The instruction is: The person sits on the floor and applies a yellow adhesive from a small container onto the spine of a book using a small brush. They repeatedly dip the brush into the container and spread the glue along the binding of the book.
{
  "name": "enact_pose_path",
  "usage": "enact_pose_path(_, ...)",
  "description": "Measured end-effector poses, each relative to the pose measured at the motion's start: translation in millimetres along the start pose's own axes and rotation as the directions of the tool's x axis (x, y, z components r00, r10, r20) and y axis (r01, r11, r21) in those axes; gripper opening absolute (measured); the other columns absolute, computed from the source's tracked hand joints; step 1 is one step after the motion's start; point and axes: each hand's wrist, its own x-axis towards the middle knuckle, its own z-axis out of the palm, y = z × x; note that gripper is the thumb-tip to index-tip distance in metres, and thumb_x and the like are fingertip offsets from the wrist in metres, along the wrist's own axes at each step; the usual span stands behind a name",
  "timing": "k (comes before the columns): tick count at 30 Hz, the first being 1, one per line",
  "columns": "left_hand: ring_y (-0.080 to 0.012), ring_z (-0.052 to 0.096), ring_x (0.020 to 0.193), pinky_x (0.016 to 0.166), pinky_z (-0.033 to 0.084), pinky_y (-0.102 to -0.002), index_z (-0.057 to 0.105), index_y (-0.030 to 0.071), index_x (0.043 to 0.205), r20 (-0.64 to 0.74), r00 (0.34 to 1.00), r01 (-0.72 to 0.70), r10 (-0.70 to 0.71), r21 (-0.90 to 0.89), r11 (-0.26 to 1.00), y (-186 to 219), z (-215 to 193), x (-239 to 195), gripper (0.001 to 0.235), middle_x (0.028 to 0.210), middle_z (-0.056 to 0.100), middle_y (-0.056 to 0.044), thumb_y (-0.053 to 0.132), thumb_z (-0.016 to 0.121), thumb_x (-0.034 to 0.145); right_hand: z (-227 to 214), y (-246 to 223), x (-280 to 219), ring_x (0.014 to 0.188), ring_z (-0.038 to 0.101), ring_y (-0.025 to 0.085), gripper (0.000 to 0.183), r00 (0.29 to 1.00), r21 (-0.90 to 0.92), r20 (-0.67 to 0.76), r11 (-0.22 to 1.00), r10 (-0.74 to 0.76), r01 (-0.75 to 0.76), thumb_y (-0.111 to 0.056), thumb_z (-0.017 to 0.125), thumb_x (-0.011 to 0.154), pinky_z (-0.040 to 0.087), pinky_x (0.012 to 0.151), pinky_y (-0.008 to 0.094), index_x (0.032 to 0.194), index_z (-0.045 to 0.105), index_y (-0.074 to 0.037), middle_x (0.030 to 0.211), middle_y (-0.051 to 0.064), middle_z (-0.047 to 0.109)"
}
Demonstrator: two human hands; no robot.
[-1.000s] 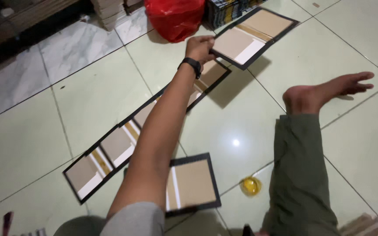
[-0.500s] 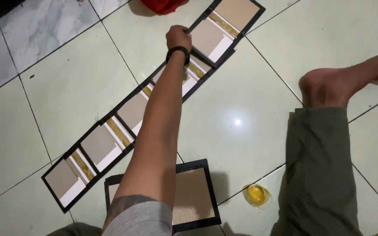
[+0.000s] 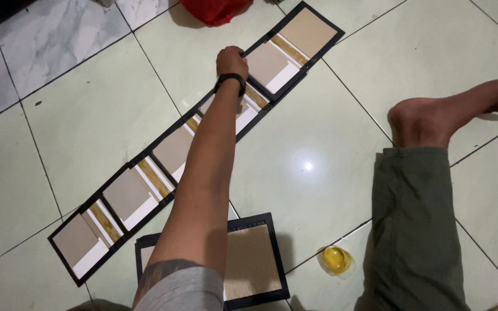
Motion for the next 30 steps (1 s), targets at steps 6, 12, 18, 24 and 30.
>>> enact_pose_path(6, -0.0256, 0.071, 0.109, 0.095, 0.060, -0.033, 0.076, 0.010, 0.118, 0.003, 1.000, -0.023, 0.022, 0.013, 1.000, 8.0, -9.1, -10.1, 0.029, 0.116, 0.076, -0.012, 0.008, 0.071, 0.091, -2.2, -3.0, -0.9, 0.156, 0.004, 0.050, 0.111, 0.999, -0.182, 0.015, 0.982, 0.045, -0.042, -0.068, 0.047, 0.087, 0.003, 0.120, 0.080, 0.174, -0.004, -0.022, 0.179, 0.017, 0.000)
enact_pose_path(12, -0.0285, 0.072, 0.103, 0.086, 0.060, -0.038, 0.078, 0.008, 0.111, -0.031, 0.995, -0.095, 0.095, -0.012, 0.995, 12.6, -14.8, -17.8, 0.024, 0.109, 0.077, -0.013, 0.007, 0.072, 0.088, -1.2, -4.9, 3.4, 0.159, -0.003, 0.044, 0.120, 0.999, -0.136, 0.024, 0.990, 0.031, -0.028, -0.075, 0.037, 0.077, 0.002, 0.120, 0.077, 0.172, -0.013, -0.019, 0.179, 0.012, -0.009)
enact_pose_path(18, -0.0286, 0.072, 0.103, 0.083, 0.060, -0.038, 0.077, 0.008, 0.111, 0.021, 0.997, -0.078, 0.076, 0.067, 0.995, 29.7, -30.5, -33.7, 0.019, 0.110, 0.076, -0.014, 0.009, 0.073, 0.092, -6.8, 14.6, -1.3, 0.158, 0.013, 0.044, 0.108, 0.998, -0.195, 0.042, 0.979, -0.045, 0.053, -0.072, 0.025, 0.080, 0.008, 0.120, 0.078, 0.172, 0.006, -0.018, 0.178, 0.017, 0.009)
enact_pose_path(24, -0.0377, 0.053, 0.113, 0.091, 0.051, -0.048, 0.072, 0.009, 0.107, -0.058, 0.990, -0.115, 0.127, 0.171, 0.978, 38.4, -57.7, -62.3, 0.021, 0.118, 0.060, -0.017, 0.002, 0.055, 0.096, -4.7, 32.4, -13.4, 0.159, 0.016, 0.043, 0.112, 0.997, -0.260, 0.075, 0.965, -0.025, 0.044, -0.080, 0.009, 0.071, 0.008, 0.120, 0.079, 0.171, 0.006, -0.029, 0.180, 0.009, 0.011)
enact_pose_path(30, -0.0300, 0.053, 0.104, 0.088, 0.047, -0.041, 0.069, 0.009, 0.098, -0.144, 0.921, -0.364, 0.363, 0.020, 0.931, 100.5, -148.7, -176.4, 0.024, 0.109, 0.064, -0.012, -0.009, 0.053, 0.095, 16.8, 71.1, -30.6, 0.157, -0.004, 0.048, 0.116, 0.999, -0.343, 0.006, 0.938, -0.051, 0.050, -0.087, 0.023, 0.074, 0.001, 0.116, 0.080, 0.168, -0.006, -0.027, 0.177, 0.016, -0.009)
